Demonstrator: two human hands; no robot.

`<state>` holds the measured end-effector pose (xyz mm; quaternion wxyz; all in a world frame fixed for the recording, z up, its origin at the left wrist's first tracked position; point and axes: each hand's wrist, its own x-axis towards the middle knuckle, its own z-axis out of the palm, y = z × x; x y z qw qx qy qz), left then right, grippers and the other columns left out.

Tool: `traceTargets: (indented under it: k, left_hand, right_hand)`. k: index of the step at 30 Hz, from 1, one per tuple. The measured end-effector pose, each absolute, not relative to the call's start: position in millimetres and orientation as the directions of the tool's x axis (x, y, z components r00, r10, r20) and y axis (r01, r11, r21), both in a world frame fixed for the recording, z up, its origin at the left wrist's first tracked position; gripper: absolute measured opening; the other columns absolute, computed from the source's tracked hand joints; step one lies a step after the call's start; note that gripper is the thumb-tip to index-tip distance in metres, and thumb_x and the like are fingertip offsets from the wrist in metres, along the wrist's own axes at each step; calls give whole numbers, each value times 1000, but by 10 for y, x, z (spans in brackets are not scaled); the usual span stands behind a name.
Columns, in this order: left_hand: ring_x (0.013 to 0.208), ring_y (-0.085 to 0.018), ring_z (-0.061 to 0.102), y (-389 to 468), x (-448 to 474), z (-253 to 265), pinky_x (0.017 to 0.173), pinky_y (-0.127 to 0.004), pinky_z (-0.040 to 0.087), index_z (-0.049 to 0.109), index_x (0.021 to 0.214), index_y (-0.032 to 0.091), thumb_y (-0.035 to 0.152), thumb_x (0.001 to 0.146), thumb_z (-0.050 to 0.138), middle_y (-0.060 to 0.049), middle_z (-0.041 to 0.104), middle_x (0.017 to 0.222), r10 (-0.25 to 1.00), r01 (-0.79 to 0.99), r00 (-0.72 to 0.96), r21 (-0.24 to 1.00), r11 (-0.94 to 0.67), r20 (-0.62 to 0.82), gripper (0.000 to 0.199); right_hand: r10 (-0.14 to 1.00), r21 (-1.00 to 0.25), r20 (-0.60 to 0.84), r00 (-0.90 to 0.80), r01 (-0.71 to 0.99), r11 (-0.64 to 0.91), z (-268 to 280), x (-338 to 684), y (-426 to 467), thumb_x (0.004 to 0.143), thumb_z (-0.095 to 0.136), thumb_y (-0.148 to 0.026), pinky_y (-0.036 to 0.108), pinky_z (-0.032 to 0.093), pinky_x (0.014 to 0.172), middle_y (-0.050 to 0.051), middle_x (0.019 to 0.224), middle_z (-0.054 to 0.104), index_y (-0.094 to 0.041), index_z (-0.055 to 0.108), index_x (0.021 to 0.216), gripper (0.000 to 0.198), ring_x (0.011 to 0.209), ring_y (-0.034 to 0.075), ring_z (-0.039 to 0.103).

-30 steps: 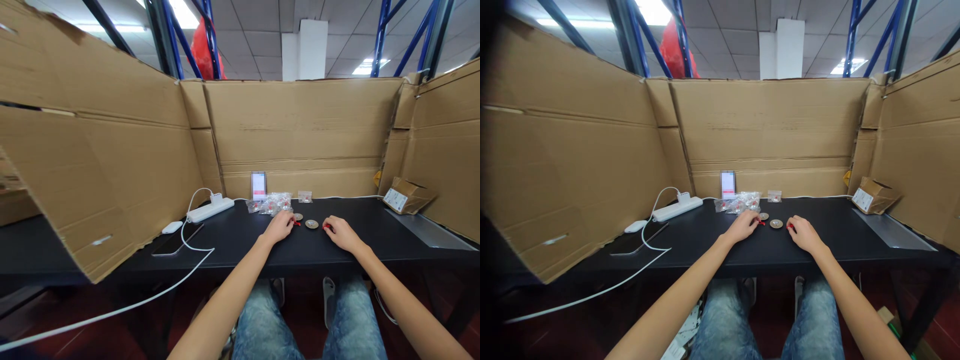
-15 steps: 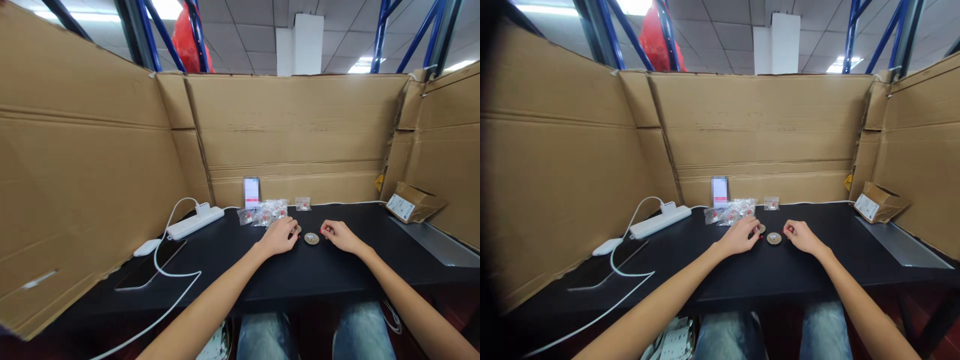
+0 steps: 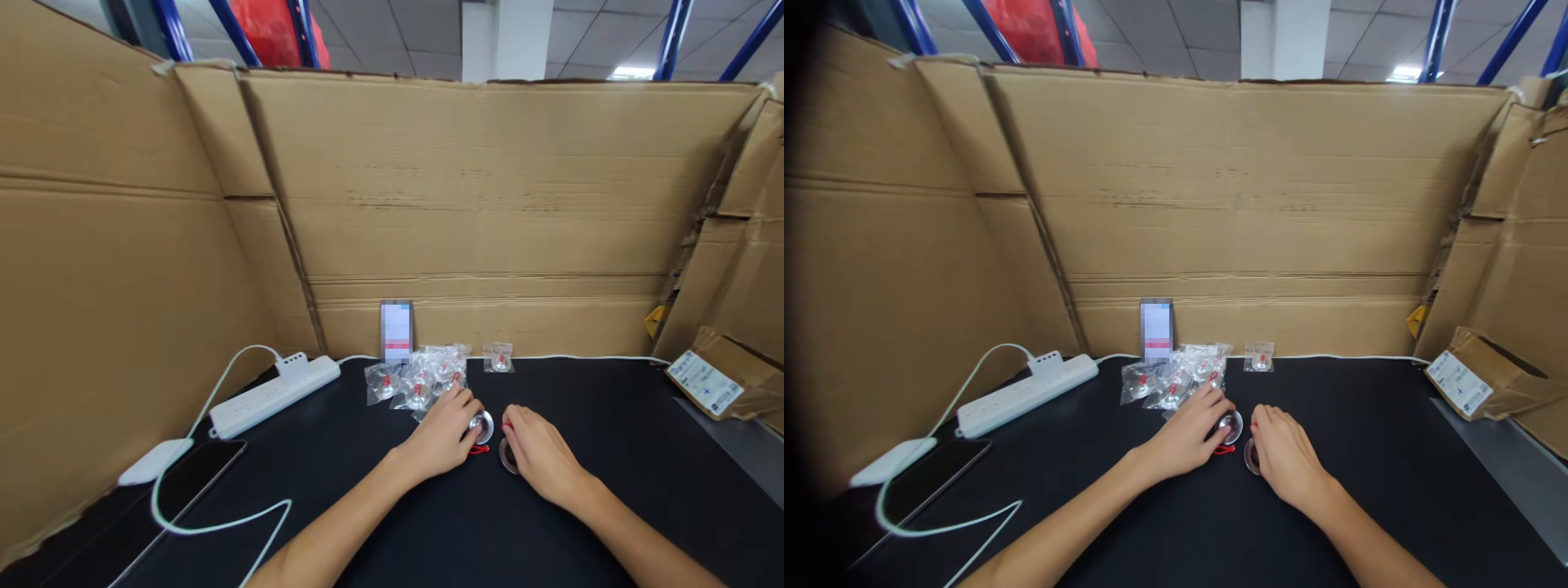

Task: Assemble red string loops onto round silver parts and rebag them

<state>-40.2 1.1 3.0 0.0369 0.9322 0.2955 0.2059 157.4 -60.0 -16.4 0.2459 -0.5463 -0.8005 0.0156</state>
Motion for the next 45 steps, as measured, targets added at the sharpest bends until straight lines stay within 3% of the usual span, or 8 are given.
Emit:
traceTargets:
  k: [6,15,23,28,31,36,40,45]
  left_hand:
    - [89,-22,51,-31,-335,6,78,-33,42,55,89,18,21,91,43,-6,56,87,670,579,639,337,-742,379,12]
    - [76,-17,55,-208,-323,-48,71,-27,41,60,92,18,20,87,46,-4,57,84,719,513,537,507,-693,441,15]
    - [58,-12,49,-202,-286,-46,57,-23,34,65,76,15,20,83,49,0,59,64,804,414,392,695,-588,446,18]
    - [59,-12,51,-338,-277,-74,58,-23,35,67,72,14,17,80,50,0,59,62,829,390,298,733,-558,473,19]
    - [58,-12,52,-514,-281,-106,56,-22,36,66,69,14,18,80,51,0,59,60,843,346,210,769,-537,495,19]
    - [41,-10,48,-884,-234,-212,39,-20,32,67,78,11,24,81,53,-2,59,56,957,101,216,970,-220,195,20]
    - [46,-12,56,-1120,-199,-208,41,-21,40,67,77,7,25,79,59,-7,62,59,928,-65,345,990,-127,142,19]
    - [62,-14,64,-1190,-232,-130,56,-23,49,68,78,7,26,77,66,-11,67,69,880,-200,454,979,-51,138,20]
  right_hand:
    - [900,-349,361,-243,860,372,-206,1623,-546,95,31,-17,26,39,65,5,80,59,-21,44,86,16,70,17,56]
    - [908,-330,409,-90,913,239,-252,1702,-501,93,34,-18,25,37,63,5,81,59,-21,43,81,15,68,16,57]
    - [801,-184,598,-33,967,178,-268,1677,-568,94,36,-19,29,40,69,8,81,60,-18,53,84,20,74,20,58]
    - [707,-349,707,0,870,349,-276,1707,-728,94,40,-25,29,44,71,8,82,63,-16,65,93,26,75,19,60]
    - [682,-514,718,138,766,386,-285,1687,-900,91,47,-32,29,45,65,8,78,67,-16,71,93,29,66,18,60]
    - [766,-812,548,337,434,390,-318,1595,-1228,81,61,-39,30,49,61,9,79,72,-15,76,89,29,64,19,63]
    - [863,-919,394,315,114,378,-330,1483,-1394,68,73,-39,31,50,58,9,71,72,-12,76,87,33,59,18,62]
    - [920,-926,376,110,24,376,-317,1376,-1427,62,78,-35,32,53,59,7,64,70,-13,74,81,30,55,18,63]
